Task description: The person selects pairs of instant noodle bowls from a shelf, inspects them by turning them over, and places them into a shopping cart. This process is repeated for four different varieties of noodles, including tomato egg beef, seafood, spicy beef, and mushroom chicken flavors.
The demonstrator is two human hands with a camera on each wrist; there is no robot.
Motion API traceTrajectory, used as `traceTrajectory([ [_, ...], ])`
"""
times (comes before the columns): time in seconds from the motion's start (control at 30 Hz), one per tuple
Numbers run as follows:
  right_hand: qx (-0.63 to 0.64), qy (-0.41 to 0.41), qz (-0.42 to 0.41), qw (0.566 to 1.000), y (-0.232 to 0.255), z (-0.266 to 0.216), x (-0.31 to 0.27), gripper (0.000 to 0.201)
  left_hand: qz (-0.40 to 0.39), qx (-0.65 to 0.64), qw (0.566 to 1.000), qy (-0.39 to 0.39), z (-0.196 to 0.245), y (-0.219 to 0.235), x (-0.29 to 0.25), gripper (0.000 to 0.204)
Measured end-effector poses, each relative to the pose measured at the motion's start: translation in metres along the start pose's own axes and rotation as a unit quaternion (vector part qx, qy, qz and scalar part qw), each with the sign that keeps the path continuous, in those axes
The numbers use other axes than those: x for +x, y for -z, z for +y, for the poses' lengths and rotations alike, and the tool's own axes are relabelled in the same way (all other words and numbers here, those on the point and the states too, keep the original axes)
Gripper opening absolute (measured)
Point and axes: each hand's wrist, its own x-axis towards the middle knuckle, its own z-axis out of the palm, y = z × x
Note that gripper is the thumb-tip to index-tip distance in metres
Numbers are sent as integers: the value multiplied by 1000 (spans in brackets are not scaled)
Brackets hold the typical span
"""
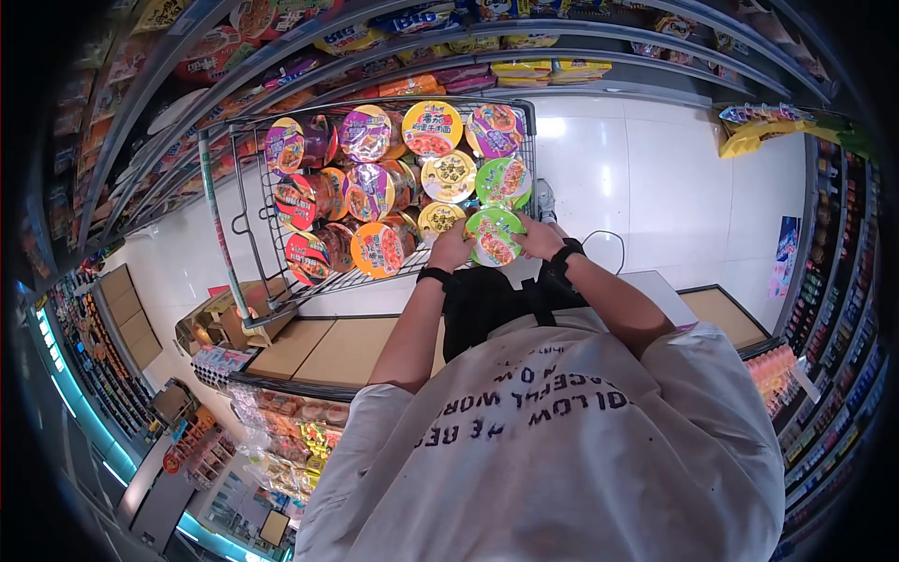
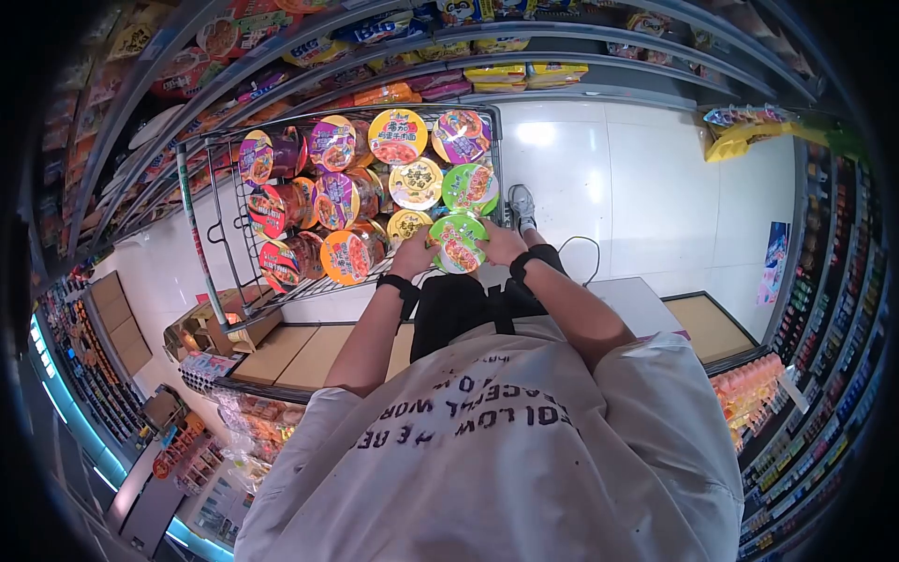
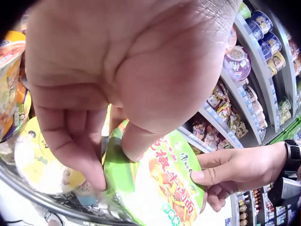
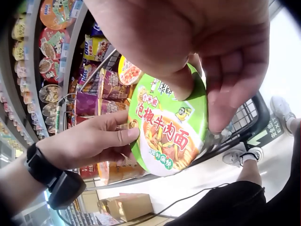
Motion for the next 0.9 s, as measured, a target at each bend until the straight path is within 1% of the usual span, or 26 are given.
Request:
traceTrajectory([
  [0.07, -88, -12, 2, 996, 0, -6, -4, 56, 6, 1, 1000, 8, -5, -5, 0, 51],
  [0.1, -121, 1, 15, 993, -3, -3, -1, 57, 7, 0, 1000, 7, -4, -5, -3, 51],
  [0.13, -122, 3, 16, 992, -5, 1, 1, 57, 20, 0, 1000, 18, -2, -5, -6, 50],
  [0.2, -225, 52, 68, 970, -9, 4, 1, 58, 34, -2, 999, 27, -3, -11, -10, 50],
  [0.27, -214, 44, 59, 974, -8, -1, 0, 59, 73, -14, 997, 21, -16, -23, -5, 48],
  [0.33, -204, 36, 48, 977, -5, 1, 1, 59, 84, -17, 996, 19, -13, -25, -8, 46],
  [0.4, -216, 65, 48, 973, -4, 1, 5, 57, 84, 4, 995, 51, -9, -26, -10, 44],
  [0.43, -222, 70, 47, 971, -3, 2, 7, 57, 90, 0, 995, 52, -8, -26, -12, 44],
  [0.5, -184, 79, 16, 980, 1, 6, 10, 55, 111, -16, 993, 49, -4, -29, -17, 41],
  [0.53, -192, 82, 14, 978, 2, 12, 15, 55, 116, -22, 992, 50, 1, -29, -20, 41],
  [0.6, -178, 107, 23, 978, 5, 20, 20, 53, 146, -68, 985, 56, 10, -31, -26, 40],
  [0.63, -185, 109, 18, 976, 8, 22, 19, 53, 150, -76, 984, 60, 12, -33, -29, 40],
  [0.7, -215, 138, 46, 966, 17, 19, 17, 53, 182, -121, 975, 48, 15, -37, -32, 41],
  [0.73, -223, 142, 42, 963, 22, 15, 16, 53, 188, -129, 972, 51, 14, -40, -33, 41],
  [0.8, -151, 129, -21, 980, 28, 10, 13, 52, 218, -153, 963, 50, 13, -47, -33, 42],
  [0.9, -145, 127, -30, 981, 32, 3, 11, 50, 252, -177, 949, 63, 12, -55, -36, 38],
])
